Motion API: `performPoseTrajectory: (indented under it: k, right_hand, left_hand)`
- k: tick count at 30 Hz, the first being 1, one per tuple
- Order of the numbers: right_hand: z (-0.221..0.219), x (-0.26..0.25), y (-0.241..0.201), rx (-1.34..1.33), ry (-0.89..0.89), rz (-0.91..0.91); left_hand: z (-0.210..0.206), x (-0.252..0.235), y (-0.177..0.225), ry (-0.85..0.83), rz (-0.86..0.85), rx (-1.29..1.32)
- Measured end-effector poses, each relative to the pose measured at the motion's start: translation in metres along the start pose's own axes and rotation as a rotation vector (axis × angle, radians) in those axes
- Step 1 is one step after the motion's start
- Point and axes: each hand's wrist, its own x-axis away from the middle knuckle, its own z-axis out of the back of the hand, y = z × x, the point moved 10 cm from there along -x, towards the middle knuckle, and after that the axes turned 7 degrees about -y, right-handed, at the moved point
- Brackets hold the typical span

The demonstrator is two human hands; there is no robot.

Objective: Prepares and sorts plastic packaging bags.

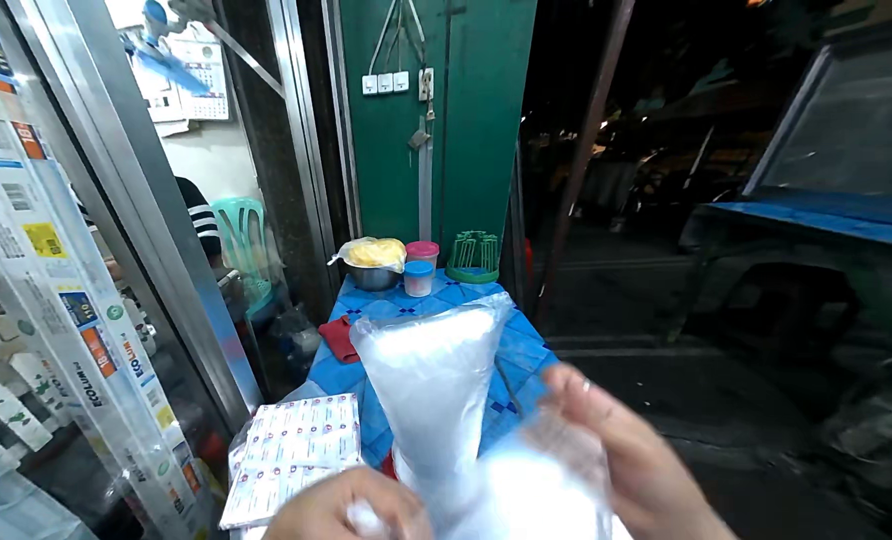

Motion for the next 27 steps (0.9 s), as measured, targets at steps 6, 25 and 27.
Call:
performPoseTrajectory:
  k: [6,25,27]
  right_hand:
    - [0.034,-0.073,-0.035,0.136,0.257,-0.06]
    - [0.049,-0.011,0.075,0.607,0.483,-0.346]
    - [0.056,-0.004,0.092,0.639,0.522,-0.478]
  left_hand:
    - [0.12,-0.002,0.028,0.926,0.27,-0.071]
    - [0.096,0.036,-0.109,1.159,0.535,0.037]
    - [0.093,0.041,-0.122,1.133,0.579,-0.011]
